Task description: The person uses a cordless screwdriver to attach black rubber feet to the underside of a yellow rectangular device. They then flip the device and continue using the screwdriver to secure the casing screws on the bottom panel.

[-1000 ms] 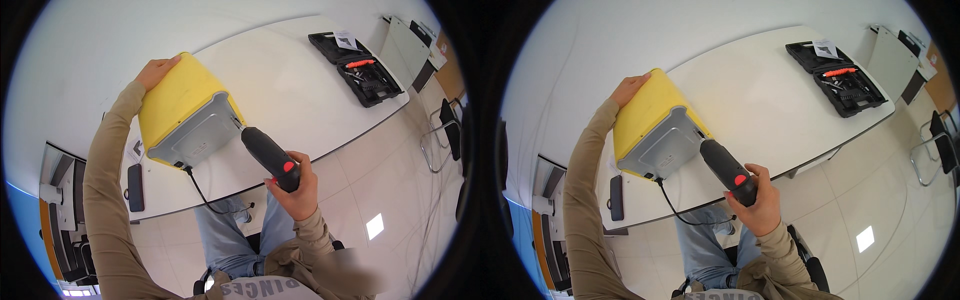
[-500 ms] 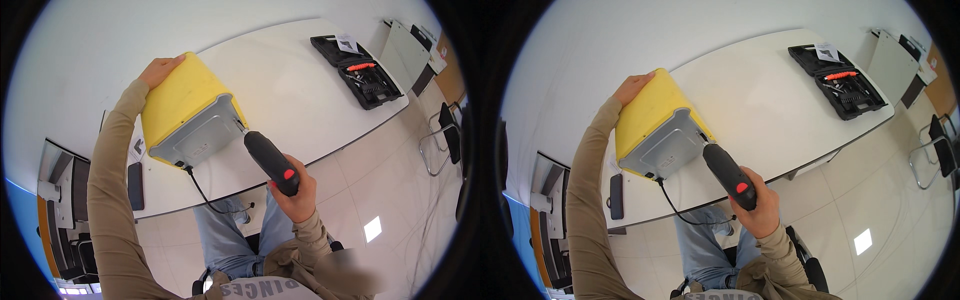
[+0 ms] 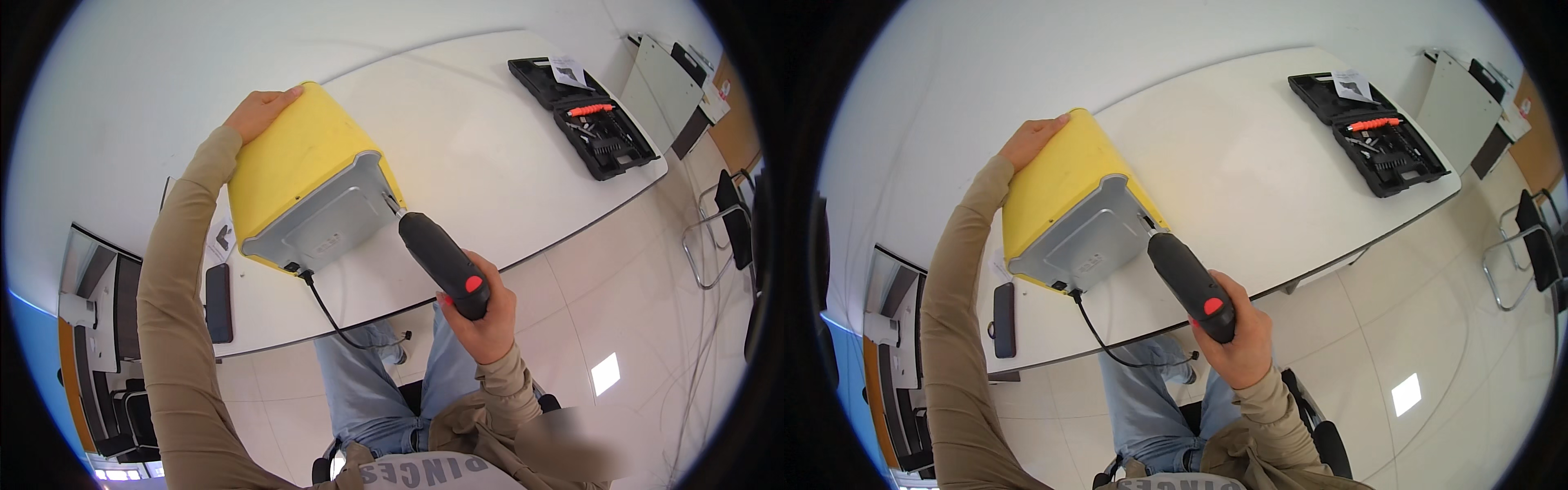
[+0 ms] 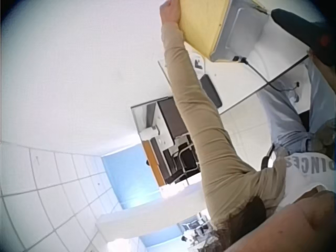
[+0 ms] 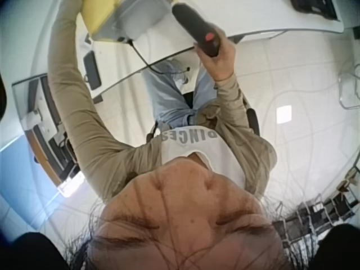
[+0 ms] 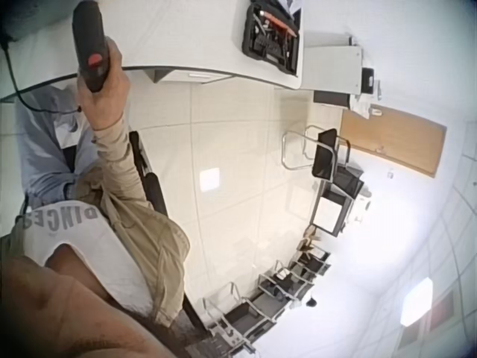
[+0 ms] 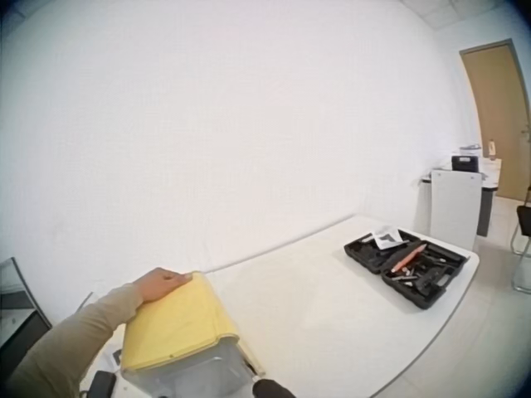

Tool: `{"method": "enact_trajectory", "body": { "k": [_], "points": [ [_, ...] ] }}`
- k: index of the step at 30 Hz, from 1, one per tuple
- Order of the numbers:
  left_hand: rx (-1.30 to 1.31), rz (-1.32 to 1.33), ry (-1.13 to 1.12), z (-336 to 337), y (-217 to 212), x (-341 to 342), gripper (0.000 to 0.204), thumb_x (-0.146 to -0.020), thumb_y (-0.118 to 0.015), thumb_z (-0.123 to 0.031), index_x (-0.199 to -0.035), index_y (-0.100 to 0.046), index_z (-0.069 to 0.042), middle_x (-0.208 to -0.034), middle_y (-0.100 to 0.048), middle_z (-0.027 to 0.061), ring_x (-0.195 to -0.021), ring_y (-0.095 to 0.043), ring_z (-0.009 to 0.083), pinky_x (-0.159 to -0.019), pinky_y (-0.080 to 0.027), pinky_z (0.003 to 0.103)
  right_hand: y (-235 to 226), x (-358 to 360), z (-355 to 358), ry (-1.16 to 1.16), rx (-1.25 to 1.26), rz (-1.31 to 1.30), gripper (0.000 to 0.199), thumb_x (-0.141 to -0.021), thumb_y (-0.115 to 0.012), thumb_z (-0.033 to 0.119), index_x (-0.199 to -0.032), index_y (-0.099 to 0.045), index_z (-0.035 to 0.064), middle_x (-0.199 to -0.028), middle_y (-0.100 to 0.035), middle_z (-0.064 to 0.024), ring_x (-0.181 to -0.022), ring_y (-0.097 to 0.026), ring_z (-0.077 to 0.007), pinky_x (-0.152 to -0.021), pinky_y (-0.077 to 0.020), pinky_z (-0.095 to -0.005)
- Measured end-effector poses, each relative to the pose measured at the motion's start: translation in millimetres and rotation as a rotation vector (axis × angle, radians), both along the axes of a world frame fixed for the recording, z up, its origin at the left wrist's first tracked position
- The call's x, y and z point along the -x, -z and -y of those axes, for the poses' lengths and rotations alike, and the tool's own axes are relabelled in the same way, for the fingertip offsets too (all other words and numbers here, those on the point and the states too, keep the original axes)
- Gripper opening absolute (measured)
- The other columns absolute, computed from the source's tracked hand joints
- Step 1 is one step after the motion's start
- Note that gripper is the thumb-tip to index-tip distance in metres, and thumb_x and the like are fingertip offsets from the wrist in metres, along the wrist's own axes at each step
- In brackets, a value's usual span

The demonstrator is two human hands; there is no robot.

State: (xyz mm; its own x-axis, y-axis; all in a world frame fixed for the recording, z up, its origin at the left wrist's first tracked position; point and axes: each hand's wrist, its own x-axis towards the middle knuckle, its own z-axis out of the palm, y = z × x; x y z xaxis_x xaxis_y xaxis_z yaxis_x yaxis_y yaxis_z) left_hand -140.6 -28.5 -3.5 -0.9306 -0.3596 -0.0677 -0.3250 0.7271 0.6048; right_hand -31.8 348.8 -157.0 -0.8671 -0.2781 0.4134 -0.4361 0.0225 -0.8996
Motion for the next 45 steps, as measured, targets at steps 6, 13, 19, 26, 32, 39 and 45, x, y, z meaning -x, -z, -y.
{"method": "enact_trajectory", "body": {
  "k": [6, 13, 19, 26, 32, 39, 45],
  "points": [
    [0.012, -0.013, 0.012, -9, -4, -4, 0.067, -0.088, -0.056, -0.060, -0.115, -0.067, 0.000, -0.101, -0.069, 0.0128, -0.089, -0.065, 0.0185, -0.081, -0.051, 0.032, 0, 0, 0, -0.017, 0.043, 0.065, 0.052, -0.076, -0.073, 0.002, -0.124, -0.052, 0.0031, -0.095, -0.068, -0.0149, -0.082, -0.071, -0.0257, -0.072, -0.0537, -0.0312],
    [0.048, 0.008, 0.000, -5, -4, -3, 0.061, -0.093, -0.054, -0.055, -0.117, -0.066, 0.000, -0.101, -0.069, 0.0102, -0.088, -0.064, 0.0151, -0.081, -0.051, 0.030, -3, -4, 1, -0.002, -0.008, 0.065, 0.054, -0.076, -0.073, 0.002, -0.125, -0.052, 0.0033, -0.094, -0.068, -0.0154, -0.083, -0.071, -0.0266, -0.072, -0.0539, -0.0316],
    [0.039, 0.011, -0.007, -8, -4, -4, 0.061, -0.093, -0.054, -0.054, -0.118, -0.065, 0.000, -0.101, -0.069, 0.0101, -0.088, -0.064, 0.0147, -0.081, -0.051, 0.030, -4, -1, 0, 0.000, -0.041, -0.001, 0.055, -0.074, -0.073, 0.001, -0.125, -0.052, 0.0047, -0.093, -0.067, -0.0184, -0.078, -0.069, -0.0340, -0.066, -0.0540, -0.0342],
    [0.047, 0.010, -0.021, -2, -1, 0, 0.063, -0.092, -0.053, -0.056, -0.119, -0.065, 0.000, -0.105, -0.068, 0.0113, -0.091, -0.064, 0.0161, -0.083, -0.050, 0.030, -3, -3, 1, 0.025, -0.100, -0.057, 0.055, -0.074, -0.072, 0.001, -0.125, -0.052, 0.0037, -0.095, -0.068, -0.0173, -0.079, -0.068, -0.0309, -0.068, -0.0535, -0.0337],
    [0.094, 0.037, -0.033, 1, -2, 1, 0.064, -0.091, -0.052, -0.058, -0.118, -0.066, -0.002, -0.107, -0.068, 0.0131, -0.094, -0.065, 0.0189, -0.086, -0.049, 0.031, -3, -4, 0, -0.002, -0.053, 0.023, 0.054, -0.075, -0.072, -0.002, -0.125, -0.052, 0.0004, -0.101, -0.068, -0.0148, -0.086, -0.069, -0.0213, -0.078, -0.0527, -0.0300],
    [0.265, -0.135, -0.036, 6, 0, -1, 0.070, -0.084, -0.057, -0.062, -0.121, -0.064, -0.003, -0.113, -0.067, 0.0167, -0.103, -0.064, 0.0248, -0.091, -0.047, 0.035, -3, -8, -2, 0.010, -0.033, 0.015, 0.056, -0.073, -0.073, -0.003, -0.125, -0.053, 0.0003, -0.102, -0.068, -0.0149, -0.089, -0.068, -0.0215, -0.080, -0.0522, -0.0303],
    [0.406, -0.451, 0.017, -8, -32, -28, 0.049, -0.090, -0.063, -0.041, -0.121, -0.063, -0.002, -0.113, -0.067, 0.0128, -0.105, -0.062, 0.0221, -0.094, -0.045, 0.035, -1, -8, 1, -0.014, 0.009, 0.035, 0.055, -0.073, -0.073, -0.003, -0.125, -0.053, 0.0005, -0.100, -0.068, -0.0142, -0.087, -0.067, -0.0202, -0.080, -0.0514, -0.0298]
  ]
}}
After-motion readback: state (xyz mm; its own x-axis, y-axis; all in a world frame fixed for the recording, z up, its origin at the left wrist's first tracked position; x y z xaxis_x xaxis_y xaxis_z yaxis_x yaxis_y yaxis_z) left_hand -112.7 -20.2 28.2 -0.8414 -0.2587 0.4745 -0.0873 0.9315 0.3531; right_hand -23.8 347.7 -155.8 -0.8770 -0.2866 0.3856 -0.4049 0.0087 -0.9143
